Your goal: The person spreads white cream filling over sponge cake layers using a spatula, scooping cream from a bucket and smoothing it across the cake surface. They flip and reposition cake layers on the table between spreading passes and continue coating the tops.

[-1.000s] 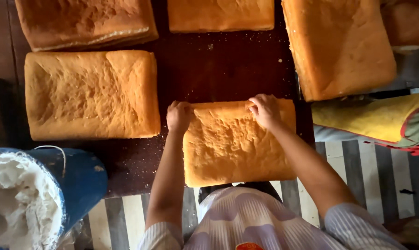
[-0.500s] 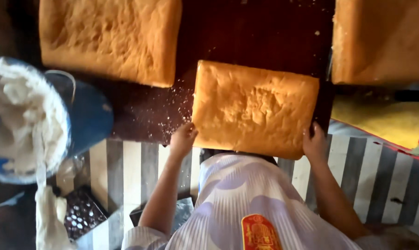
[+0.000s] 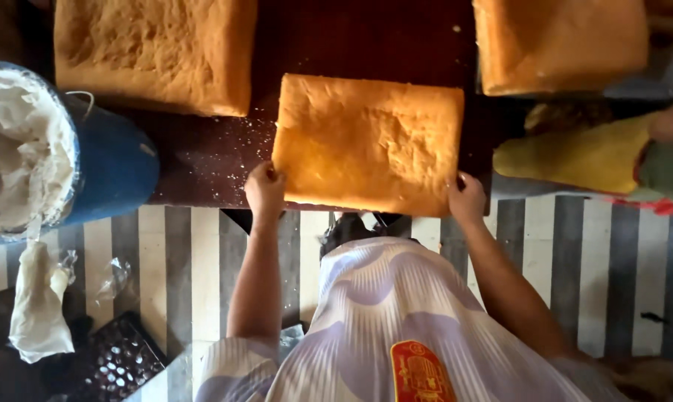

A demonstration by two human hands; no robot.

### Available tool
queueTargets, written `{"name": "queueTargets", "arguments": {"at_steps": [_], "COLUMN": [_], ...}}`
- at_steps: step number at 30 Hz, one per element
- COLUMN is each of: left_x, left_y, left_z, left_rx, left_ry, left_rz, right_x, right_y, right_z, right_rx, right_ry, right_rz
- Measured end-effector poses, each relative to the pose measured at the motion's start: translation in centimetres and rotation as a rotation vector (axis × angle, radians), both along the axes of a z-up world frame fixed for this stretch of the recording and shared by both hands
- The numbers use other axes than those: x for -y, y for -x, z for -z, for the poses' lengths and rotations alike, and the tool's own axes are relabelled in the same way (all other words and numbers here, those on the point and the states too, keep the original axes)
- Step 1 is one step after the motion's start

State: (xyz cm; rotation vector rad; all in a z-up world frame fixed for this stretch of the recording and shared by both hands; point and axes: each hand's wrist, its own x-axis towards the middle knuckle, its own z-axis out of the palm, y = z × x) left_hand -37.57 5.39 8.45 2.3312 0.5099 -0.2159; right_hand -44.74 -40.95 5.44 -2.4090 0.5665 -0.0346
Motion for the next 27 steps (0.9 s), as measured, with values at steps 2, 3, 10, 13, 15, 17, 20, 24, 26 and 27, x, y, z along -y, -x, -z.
{"name": "queueTargets", "arguments": {"at_steps": [2, 3, 10, 13, 15, 17, 20, 24, 26, 27], "left_x": [0.0, -0.1, -0.5, -0.5, -0.6, -0.4, -0.8, -0.8, -0.9, -0.8], "left_y": [-0.2, 0.3, 2.0, 1.7, 2.1, 1.6, 1.6, 0.9, 0.0, -0.4], "left_z": [-0.1, 1.0, 2.5, 2.5, 2.1, 1.1, 0.2, -0.4, -1.5, -1.7], "left_rx": [0.100, 0.105, 0.145, 0.121, 0.121, 0.037, 0.017, -0.058, -0.207, -0.211], "left_ry": [-0.075, -0.075, -0.143, -0.093, -0.100, -0.112, -0.051, -0.088, -0.069, -0.070], "left_rz": [0.001, 0.012, 0.022, 0.027, 0.057, 0.045, 0.069, 0.115, 0.078, 0.086], "right_x": [0.1, 0.3, -1.3, -2.0, -1.8, -1.2, -2.8, -2.8, -2.6, -2.5], "right_y": [-0.2, 0.2, 1.3, 0.5, 0.6, 0.2, -0.2, 0.4, 0.5, 0.4], "right_z": [0.2, 0.4, -1.0, -1.1, 0.0, 1.2, -0.7, 1.6, 2.9, 3.1], "right_rx": [0.005, 0.009, 0.015, -0.034, -0.060, 0.137, 0.327, 0.280, 0.144, 0.139], "right_ry": [-0.016, -0.016, -0.132, -0.174, -0.134, 0.037, 0.056, 0.100, 0.027, 0.028], "right_rz": [-0.003, 0.008, 0.010, 0.039, 0.093, 0.088, 0.110, 0.220, 0.289, 0.296]}}
